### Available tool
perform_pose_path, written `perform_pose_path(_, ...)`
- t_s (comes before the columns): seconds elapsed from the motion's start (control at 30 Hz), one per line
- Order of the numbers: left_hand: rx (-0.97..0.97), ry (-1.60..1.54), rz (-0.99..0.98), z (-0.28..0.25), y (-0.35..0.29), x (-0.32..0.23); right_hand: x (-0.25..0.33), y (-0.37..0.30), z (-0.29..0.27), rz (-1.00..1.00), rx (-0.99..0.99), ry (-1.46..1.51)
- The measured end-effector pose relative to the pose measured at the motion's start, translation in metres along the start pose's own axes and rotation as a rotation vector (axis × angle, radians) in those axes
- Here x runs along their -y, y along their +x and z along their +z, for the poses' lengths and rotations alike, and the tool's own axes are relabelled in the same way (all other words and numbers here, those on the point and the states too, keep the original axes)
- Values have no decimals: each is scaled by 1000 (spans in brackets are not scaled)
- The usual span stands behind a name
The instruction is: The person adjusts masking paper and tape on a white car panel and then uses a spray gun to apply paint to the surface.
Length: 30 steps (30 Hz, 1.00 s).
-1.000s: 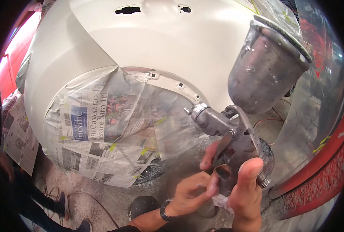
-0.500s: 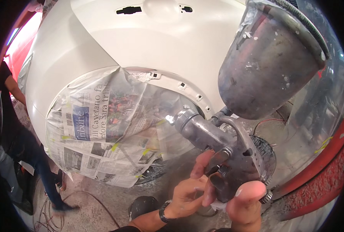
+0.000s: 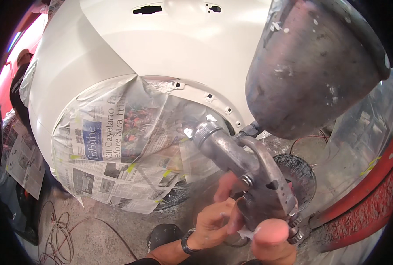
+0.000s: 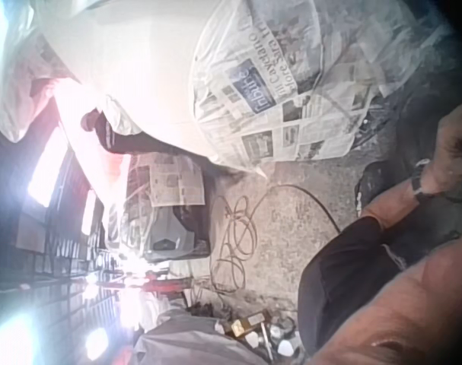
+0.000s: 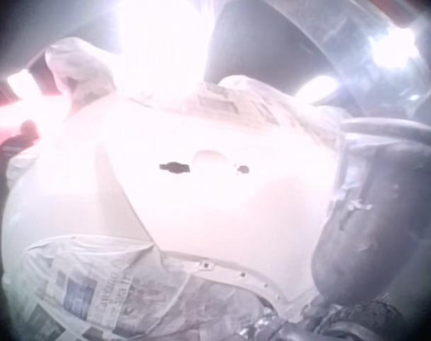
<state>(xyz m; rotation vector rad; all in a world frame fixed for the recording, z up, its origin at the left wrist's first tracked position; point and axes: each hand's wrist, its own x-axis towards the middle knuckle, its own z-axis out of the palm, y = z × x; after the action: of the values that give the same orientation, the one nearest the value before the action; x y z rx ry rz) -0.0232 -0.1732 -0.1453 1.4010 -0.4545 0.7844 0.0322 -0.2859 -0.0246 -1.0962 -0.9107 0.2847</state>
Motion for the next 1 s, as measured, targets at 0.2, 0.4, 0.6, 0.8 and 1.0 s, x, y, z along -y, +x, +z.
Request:
perform_pose_path(0.2, -30, 5, 37, 2, 2, -1, 5, -1, 16, -6, -134, -128)
perform_pose_path(0.4, -77, 18, -49, -1, -5, -2, 10, 0, 21, -8, -59, -215)
perform_pose_path(0.6, -69, 32, -17, 4, 1, -9, 22, -4, 26, 62, 3, -104)
perform_pose_path(0.8, -77, -42, 10, 1, 5, -9, 15, -12, 42, -69, -55, -107)
perform_pose_path(1.0, -160, -173, -45, -3, 3, -10, 25, -11, 62, -117, -128, -287)
